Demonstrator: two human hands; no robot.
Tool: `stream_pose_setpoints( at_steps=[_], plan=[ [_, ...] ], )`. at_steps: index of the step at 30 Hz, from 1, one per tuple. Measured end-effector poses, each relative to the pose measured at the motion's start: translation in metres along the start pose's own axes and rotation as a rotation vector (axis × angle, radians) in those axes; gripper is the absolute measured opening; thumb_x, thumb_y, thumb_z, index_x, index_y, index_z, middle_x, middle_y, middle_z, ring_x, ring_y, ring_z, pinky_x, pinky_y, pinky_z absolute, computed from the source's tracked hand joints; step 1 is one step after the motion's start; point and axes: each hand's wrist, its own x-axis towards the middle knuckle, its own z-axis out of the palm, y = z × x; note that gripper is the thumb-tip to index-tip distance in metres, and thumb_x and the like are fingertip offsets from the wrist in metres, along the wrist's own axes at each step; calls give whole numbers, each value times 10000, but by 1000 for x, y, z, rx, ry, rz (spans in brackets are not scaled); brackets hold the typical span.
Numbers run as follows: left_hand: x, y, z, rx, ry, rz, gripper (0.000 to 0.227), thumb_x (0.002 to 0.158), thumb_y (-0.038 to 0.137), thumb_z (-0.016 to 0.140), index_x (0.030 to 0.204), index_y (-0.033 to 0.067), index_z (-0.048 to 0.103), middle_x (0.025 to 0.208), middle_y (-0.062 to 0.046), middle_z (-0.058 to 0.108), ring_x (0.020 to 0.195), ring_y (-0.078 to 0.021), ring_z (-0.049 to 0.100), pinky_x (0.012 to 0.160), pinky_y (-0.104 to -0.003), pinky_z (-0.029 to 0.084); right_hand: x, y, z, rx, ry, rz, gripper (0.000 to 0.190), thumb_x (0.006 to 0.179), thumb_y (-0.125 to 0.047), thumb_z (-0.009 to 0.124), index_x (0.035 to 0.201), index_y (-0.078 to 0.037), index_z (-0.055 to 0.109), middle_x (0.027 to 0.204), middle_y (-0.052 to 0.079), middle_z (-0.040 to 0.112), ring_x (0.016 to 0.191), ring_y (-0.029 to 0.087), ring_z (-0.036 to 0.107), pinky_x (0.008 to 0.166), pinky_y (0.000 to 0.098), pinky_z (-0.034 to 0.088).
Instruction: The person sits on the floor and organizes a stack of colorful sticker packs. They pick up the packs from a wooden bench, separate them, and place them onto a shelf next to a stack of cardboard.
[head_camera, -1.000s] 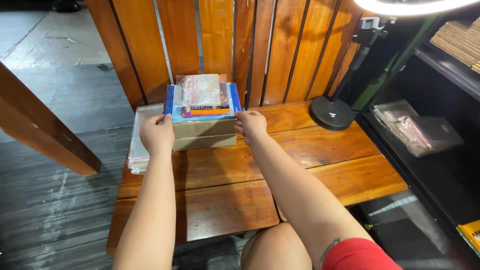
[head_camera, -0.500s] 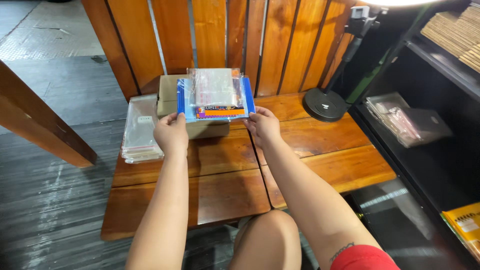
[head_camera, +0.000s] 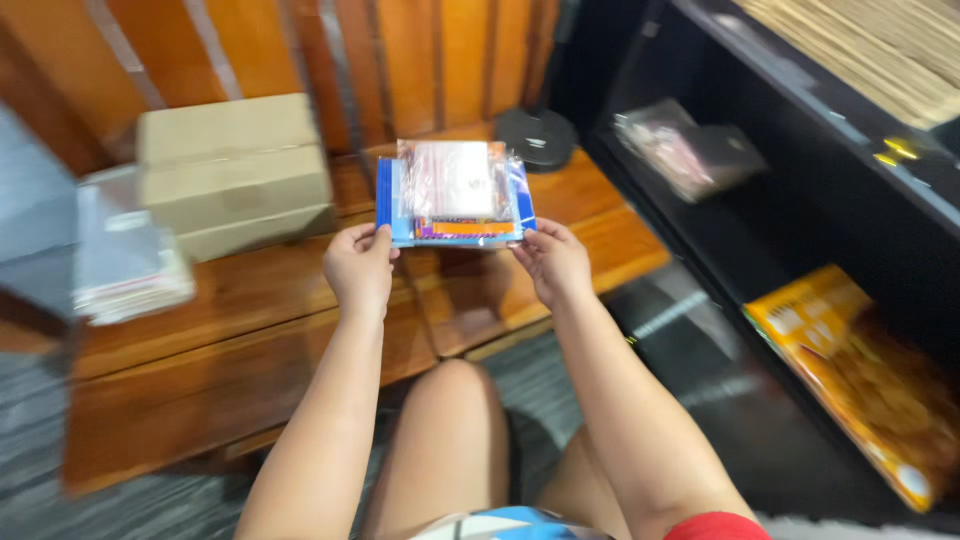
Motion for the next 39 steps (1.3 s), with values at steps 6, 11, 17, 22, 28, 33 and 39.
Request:
stream_pose_setpoints(
  at_steps=[6, 11, 17, 22, 28, 33, 39],
  plan=[
    [2, -100, 87, 178, -94, 47, 250, 935, 183, 768, 1138, 38, 750, 940, -115, 763, 855, -219, 758, 710, -352, 620, 9, 8, -94, 24, 190, -62, 282, 928, 28, 693, 1208, 19, 661, 905, 143, 615, 767, 184, 665, 826, 390, 676],
    [-18, -116, 109, 494, -147, 13, 220, 939, 395, 751, 1107, 254, 763, 999, 94, 772, 999, -158, 727, 865, -331, 545, -1, 5, -135, -11, 275, -53, 278, 929, 21, 699, 1205, -2, 687, 898, 163, 635, 791, 240, 727, 791, 398, 684],
    [-29, -116, 113, 626, -182, 78, 226, 937, 428, 738, 1099, 270, 738, 1051, 106, 773, 1041, -146, 713, 905, -329, 523, 9, 21, -155, -97, 277, -72, 310, 921, 9, 728, 1227, 27, 685, 878, 188, 653, 779, 269, 757, 756, 381, 682],
    [-35, -108, 106, 716, -156, 197, 234, 897, 431, 745, 1062, 266, 730, 1026, 91, 781, 1051, -165, 716, 922, -348, 533, 16, 29, -159, -260, 286, -113, 321, 886, -53, 797, 1197, -1, 733, 806, 185, 707, 682, 233, 759, 662, 333, 684],
    [-38, -116, 104, 622, -56, 410, 252, 846, 276, 805, 1046, 136, 742, 982, -38, 792, 974, -232, 739, 892, -401, 559, 16, 31, -155, -423, 336, -176, 363, 835, -114, 878, 1166, -43, 748, 720, 129, 678, 567, 185, 713, 526, 295, 669],
    [-35, -123, 101, 559, -34, 538, 277, 779, 216, 840, 1015, 130, 723, 939, -26, 734, 915, -222, 726, 855, -379, 567, 16, 29, -153, -900, 434, -194, 352, 801, -364, 892, 1109, -240, 774, 733, -53, 656, 760, 140, 728, 741, 316, 601],
    [-17, -142, 103, 568, -113, 391, 282, 798, 239, 835, 1044, 155, 724, 997, 31, 672, 978, -159, 717, 912, -326, 548, 8, 20, -139, -961, 477, -315, 318, 770, -248, 891, 1068, -251, 781, 784, -56, 592, 847, 161, 709, 837, 331, 584]
  ],
)
